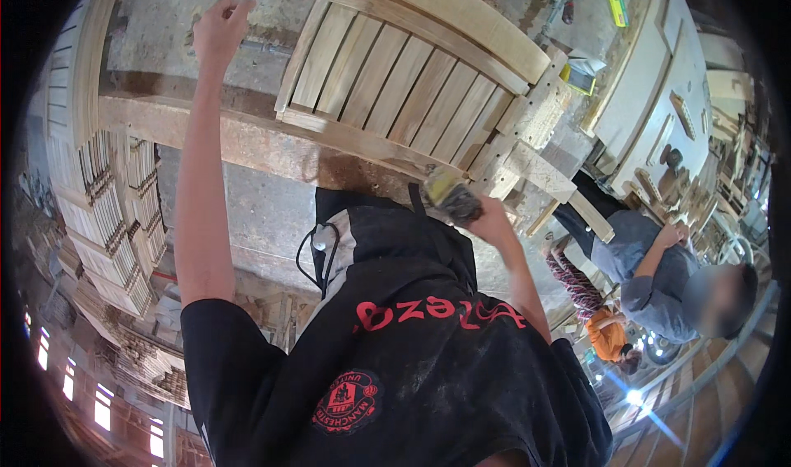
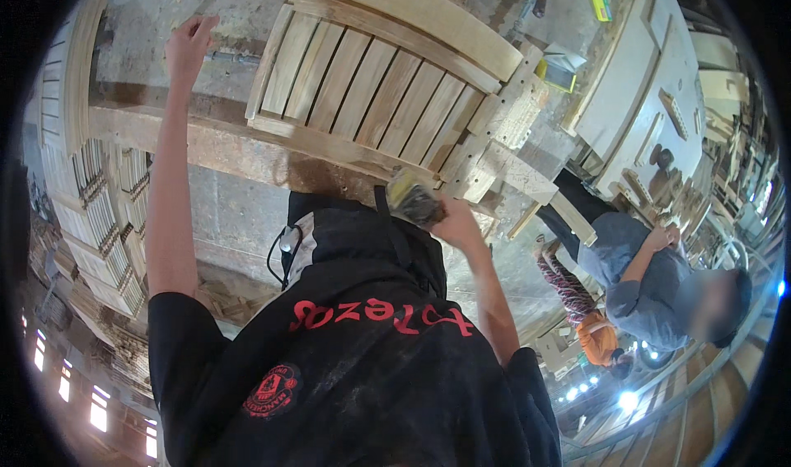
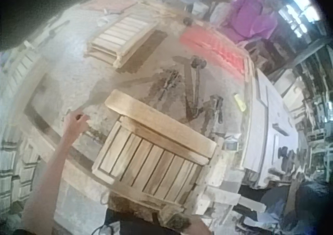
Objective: Assembling wooden furniture components by aligning slats and securing them with a nail gun.
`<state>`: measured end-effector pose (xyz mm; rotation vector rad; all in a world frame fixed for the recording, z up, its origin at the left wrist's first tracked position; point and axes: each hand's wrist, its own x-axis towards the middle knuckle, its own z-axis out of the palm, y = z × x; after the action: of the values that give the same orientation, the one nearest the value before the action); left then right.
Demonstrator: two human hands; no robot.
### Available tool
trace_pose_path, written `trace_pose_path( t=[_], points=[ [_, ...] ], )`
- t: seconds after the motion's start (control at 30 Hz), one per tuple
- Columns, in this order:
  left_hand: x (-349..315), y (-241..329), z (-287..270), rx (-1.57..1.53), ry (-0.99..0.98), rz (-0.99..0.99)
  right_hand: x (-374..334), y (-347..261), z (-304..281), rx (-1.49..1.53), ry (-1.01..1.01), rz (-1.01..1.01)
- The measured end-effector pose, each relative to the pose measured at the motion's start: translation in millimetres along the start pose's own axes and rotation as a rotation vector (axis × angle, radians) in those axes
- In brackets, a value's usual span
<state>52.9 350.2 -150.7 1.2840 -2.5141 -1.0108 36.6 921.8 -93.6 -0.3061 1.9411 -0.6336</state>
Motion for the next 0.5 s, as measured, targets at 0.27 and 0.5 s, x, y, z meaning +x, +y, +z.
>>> trace_pose_path(
  t=[0.27,0.5],
  points=[
    [8,4,4,0.167,-0.13,-0.059,-27,9,-37,0.245,0.172,0.309],
    [3,-5,-5,0.123,-0.127,-0.102,-18,-41,-22,-0.483,0.017,0.085]
  ],
)
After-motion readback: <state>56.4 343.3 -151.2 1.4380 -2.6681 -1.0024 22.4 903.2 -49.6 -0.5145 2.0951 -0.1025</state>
